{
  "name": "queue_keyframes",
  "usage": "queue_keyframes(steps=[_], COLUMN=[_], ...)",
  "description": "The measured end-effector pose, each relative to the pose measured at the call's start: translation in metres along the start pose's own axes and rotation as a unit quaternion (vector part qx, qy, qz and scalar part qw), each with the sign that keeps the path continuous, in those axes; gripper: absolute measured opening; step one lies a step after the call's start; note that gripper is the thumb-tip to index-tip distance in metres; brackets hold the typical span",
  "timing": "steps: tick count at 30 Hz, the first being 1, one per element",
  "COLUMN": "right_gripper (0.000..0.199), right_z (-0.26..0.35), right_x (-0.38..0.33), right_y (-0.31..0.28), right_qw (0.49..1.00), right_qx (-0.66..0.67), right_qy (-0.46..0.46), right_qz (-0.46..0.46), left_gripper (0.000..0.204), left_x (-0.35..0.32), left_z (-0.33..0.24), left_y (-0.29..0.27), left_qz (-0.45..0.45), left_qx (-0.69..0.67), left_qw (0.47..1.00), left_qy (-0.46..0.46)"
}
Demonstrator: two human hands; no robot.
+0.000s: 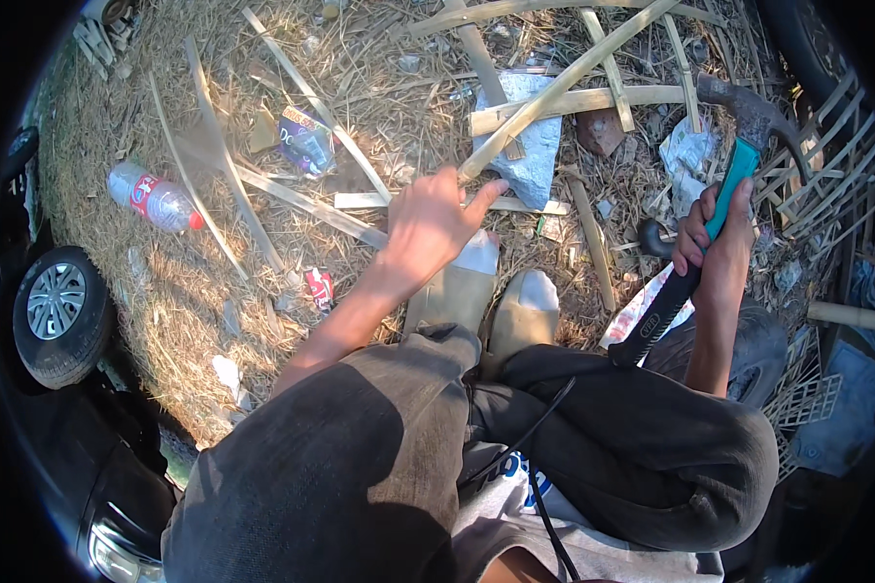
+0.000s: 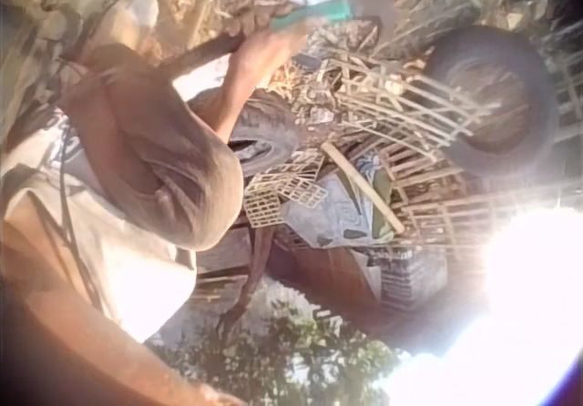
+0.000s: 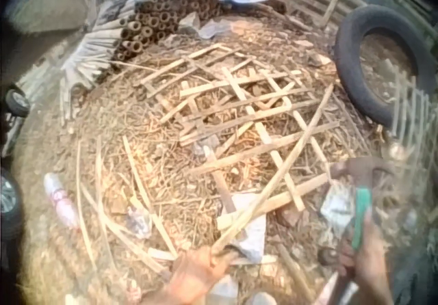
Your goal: The person uses a hammer to nail bamboo strips together, assembling a lattice structure on the ground while sitting outdoors.
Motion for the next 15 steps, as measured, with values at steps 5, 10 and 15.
queue_keyframes(steps=[5,10,15], right_gripper=[0.064,0.051,0.053], right_z=[0.027,0.011,-0.006], right_x=[0.013,-0.002,-0.032], right_y=[-0.023,-0.001,0.031], right_qw=[0.973,0.734,0.658], right_qx=[-0.207,-0.607,-0.632], right_qy=[-0.094,-0.242,-0.248], right_qz=[-0.038,0.184,0.327], left_gripper=[0.067,0.069,0.074], left_x=[0.011,-0.008,-0.015], left_z=[0.009,-0.014,-0.002], left_y=[-0.018,-0.026,-0.028], left_qz=[0.236,0.178,0.046], left_qx=[-0.194,-0.128,-0.016], left_qw=[0.95,0.973,0.997], left_qy=[-0.071,-0.071,-0.057])
Point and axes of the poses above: each hand's wrist, its own x-axis towards the middle knuckle, its own y-axis out of the palm, z = x × y, the point moved 4 cm from there along x, towards the middle knuckle, and after that the axes turned 15 degrees about z, right-handed, at the moved point
